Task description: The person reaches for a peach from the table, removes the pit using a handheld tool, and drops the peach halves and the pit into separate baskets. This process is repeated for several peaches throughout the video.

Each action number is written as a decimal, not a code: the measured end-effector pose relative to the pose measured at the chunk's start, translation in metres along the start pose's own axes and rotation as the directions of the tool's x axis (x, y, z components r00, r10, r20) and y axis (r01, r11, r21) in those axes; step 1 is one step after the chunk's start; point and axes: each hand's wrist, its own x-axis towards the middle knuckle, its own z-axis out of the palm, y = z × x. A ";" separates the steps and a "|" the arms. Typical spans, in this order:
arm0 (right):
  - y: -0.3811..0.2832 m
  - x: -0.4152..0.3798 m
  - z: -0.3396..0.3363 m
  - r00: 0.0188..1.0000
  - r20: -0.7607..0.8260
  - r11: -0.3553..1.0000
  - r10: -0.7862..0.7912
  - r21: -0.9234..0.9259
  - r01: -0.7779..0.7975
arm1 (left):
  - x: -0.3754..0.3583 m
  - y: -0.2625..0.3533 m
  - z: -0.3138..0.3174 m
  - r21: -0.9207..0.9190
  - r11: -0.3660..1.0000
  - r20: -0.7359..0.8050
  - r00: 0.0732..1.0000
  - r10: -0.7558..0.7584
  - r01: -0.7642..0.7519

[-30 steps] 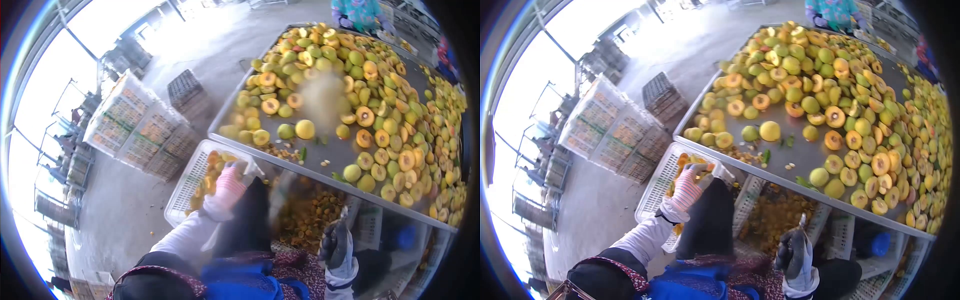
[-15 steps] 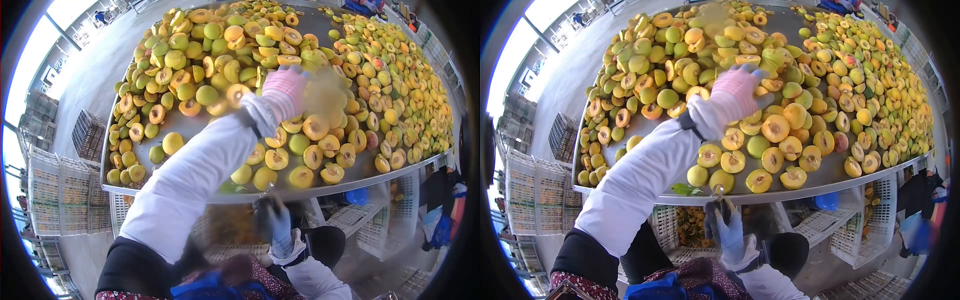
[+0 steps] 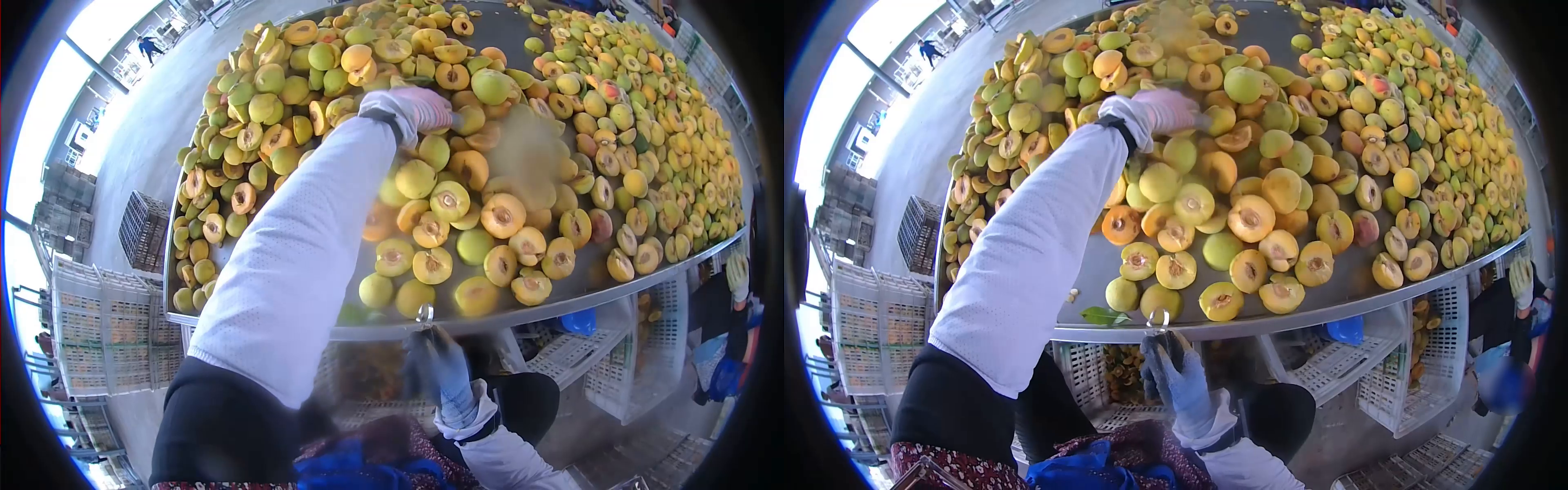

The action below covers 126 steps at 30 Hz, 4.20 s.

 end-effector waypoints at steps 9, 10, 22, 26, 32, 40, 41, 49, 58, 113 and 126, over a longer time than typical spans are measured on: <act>-0.009 -0.025 0.021 0.992 -0.030 0.906 -0.125 -0.411 0.102 | -0.150 -0.032 0.084 0.071 0.995 -0.053 0.996 -0.066 0.070; -0.008 -0.028 0.022 0.990 -0.019 0.880 -0.141 -0.461 0.117 | -0.163 -0.036 0.084 0.072 0.993 -0.040 0.995 -0.090 0.093; 0.002 -0.078 0.064 0.981 0.001 0.902 -0.192 -0.394 0.177 | -0.363 0.030 0.126 -0.051 0.923 -0.614 0.741 0.273 -0.382; 0.026 -0.098 0.088 0.996 0.018 0.928 -0.093 -0.361 0.093 | -0.419 0.042 0.163 -0.155 0.860 -0.665 0.695 0.272 -0.485; 0.066 -0.112 0.101 0.975 0.050 0.883 -0.215 -0.417 0.216 | -0.472 0.060 0.208 -0.886 -0.316 -0.267 0.930 -0.254 -0.341; 0.116 -0.122 0.105 0.818 0.321 0.066 -0.477 -0.915 0.398 | -0.481 0.058 0.250 -0.865 -0.272 -0.196 0.783 -0.590 -0.421; 0.123 -0.127 0.101 0.802 0.404 -0.040 -0.440 -0.901 0.432 | -0.482 0.055 0.255 -0.866 -0.261 -0.208 0.780 -0.590 -0.428; 0.147 -0.139 0.106 0.856 0.344 0.045 -0.386 -0.920 0.389 | -0.492 0.058 0.267 -0.927 0.007 -0.296 0.719 -0.629 -0.376; 0.173 -0.148 0.067 0.733 0.625 -0.225 -0.268 -0.781 0.583 | -0.502 0.053 0.272 -0.959 0.125 -0.282 0.803 -0.525 -0.254; 0.159 -0.149 0.060 0.694 0.231 0.651 0.682 0.243 -0.720 | -0.486 0.039 0.301 -0.981 0.069 -0.192 0.947 -0.259 -0.180; 0.165 -0.144 0.048 0.597 0.770 0.660 0.226 0.330 -0.675 | -0.484 0.064 0.320 -0.712 -0.670 0.223 0.837 -0.499 -0.210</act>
